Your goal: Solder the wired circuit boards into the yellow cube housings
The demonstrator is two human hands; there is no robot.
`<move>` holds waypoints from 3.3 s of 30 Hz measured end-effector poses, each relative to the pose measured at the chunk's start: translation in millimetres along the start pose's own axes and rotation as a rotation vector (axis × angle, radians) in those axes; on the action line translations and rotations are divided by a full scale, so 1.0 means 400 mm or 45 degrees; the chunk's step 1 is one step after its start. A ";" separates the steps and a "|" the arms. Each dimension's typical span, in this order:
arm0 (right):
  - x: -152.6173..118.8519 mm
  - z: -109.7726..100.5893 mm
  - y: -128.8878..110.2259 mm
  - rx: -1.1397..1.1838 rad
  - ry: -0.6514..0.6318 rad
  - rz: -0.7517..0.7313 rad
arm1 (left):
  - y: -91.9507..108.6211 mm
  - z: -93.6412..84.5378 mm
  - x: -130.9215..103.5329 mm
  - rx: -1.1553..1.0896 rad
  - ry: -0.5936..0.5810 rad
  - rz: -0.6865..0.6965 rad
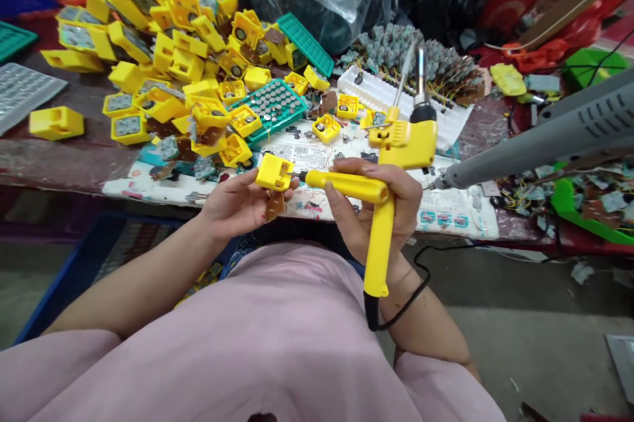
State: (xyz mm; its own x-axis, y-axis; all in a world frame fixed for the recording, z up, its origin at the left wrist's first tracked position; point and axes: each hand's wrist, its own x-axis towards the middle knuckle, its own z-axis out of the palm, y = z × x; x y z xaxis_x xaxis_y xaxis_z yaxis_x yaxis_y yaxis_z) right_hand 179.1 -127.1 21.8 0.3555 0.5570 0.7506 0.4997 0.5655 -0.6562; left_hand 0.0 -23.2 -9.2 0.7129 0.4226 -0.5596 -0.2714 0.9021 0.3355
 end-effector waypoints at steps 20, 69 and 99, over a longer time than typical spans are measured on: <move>-0.045 0.003 0.044 0.033 -0.339 -0.169 | -0.040 0.004 0.020 0.170 0.118 0.179; -0.132 -0.057 0.179 -0.576 -0.684 -0.140 | 0.231 0.008 -0.004 2.589 0.569 1.634; -0.121 -0.051 0.178 -0.780 -0.627 -0.321 | 0.105 0.135 0.075 0.629 -0.216 0.337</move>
State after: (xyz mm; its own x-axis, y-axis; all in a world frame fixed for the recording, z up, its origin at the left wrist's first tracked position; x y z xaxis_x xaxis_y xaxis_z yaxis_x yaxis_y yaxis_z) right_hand 213.5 -126.1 -59.6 -0.1412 0.7411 0.6564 0.9110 0.3567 -0.2068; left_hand 44.9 22.8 28.9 0.7664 0.5715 -0.2932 -0.1497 0.6028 0.7837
